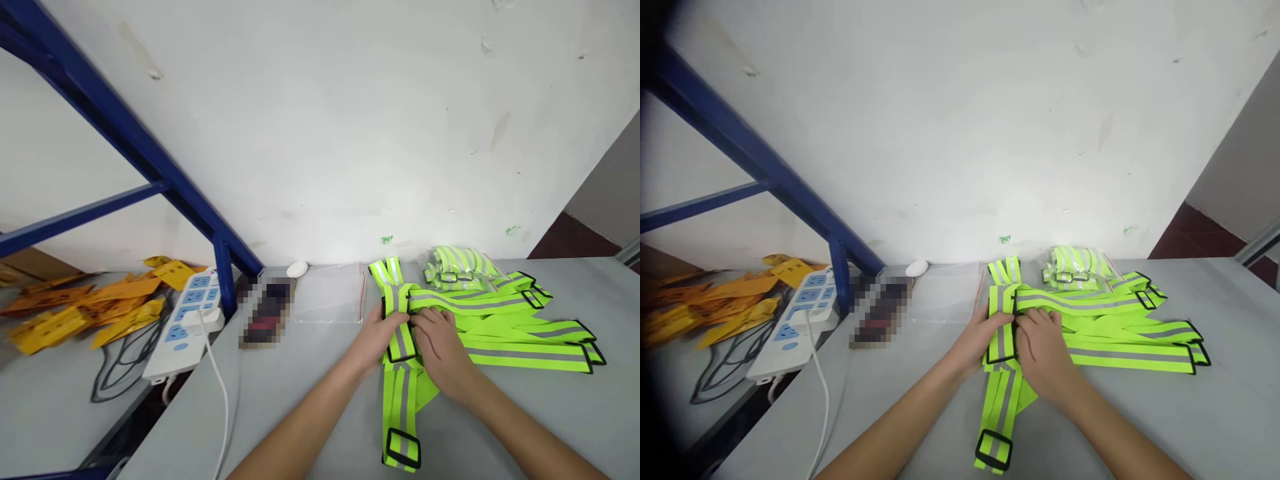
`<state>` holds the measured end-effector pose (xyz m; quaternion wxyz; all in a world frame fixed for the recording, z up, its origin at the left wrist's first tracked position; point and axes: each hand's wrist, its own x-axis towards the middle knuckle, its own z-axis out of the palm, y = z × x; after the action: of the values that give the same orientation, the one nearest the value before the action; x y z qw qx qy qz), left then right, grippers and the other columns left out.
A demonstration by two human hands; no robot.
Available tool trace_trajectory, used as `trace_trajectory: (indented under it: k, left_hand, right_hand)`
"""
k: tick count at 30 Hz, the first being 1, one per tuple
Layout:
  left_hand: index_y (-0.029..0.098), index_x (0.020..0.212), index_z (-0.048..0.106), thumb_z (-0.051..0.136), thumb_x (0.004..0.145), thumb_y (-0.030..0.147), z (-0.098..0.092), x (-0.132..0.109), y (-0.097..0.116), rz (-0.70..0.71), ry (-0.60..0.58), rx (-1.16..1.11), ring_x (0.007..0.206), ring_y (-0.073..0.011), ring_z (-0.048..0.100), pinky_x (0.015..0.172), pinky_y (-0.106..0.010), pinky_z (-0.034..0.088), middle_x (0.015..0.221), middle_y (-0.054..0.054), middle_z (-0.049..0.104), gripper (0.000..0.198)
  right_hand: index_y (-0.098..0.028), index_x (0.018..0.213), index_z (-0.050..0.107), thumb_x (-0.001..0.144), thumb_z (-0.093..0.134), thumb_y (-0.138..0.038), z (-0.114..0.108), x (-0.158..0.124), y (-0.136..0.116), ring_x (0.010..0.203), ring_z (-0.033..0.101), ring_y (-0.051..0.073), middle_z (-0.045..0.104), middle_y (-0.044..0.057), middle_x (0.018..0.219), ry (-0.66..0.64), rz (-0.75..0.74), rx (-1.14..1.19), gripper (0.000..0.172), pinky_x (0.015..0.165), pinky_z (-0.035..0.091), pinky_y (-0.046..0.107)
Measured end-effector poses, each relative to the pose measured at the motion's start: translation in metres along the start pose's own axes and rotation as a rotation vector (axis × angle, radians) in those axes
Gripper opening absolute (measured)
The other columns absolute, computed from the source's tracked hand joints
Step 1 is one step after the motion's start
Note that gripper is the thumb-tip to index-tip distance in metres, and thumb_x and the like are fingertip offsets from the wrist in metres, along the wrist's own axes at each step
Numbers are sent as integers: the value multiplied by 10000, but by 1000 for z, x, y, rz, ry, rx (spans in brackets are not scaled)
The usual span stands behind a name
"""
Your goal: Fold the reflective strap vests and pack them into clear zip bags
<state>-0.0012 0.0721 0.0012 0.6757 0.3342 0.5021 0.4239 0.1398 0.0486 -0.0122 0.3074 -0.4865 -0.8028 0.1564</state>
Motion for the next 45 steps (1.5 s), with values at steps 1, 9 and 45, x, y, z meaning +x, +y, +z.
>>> trace_trajectory:
  k: [1,9,45]
  left_hand:
    - [183,983,633,682,689,190,2,-1,-1,3,9,-33,873,-221,657,734,-288,499,933,-56,717,298]
    - [176,845,613,642,760,305,4,0,-12,-341,25,-295,681,-189,673,636,-273,525,714,-27,691,158]
    - [244,996,680,641,807,451,35,0,3,587,-538,955,1050,-236,613,1004,-379,406,1072,-16,700,282]
  right_hand:
    - [-219,899,601,987,286,-273,0,-1,0,778,526,207,598,41,812,6,15,-2,331,751,358,376]
    - [-201,1303,492,889,489,-488,4,-22,-22,1116,505,345,614,163,1210,163,-207,-358,504,1004,244,581]
    - [-212,1016,650,871,561,-358,-52,-92,37,953,660,236,708,44,1000,397,395,519,224,787,531,331]
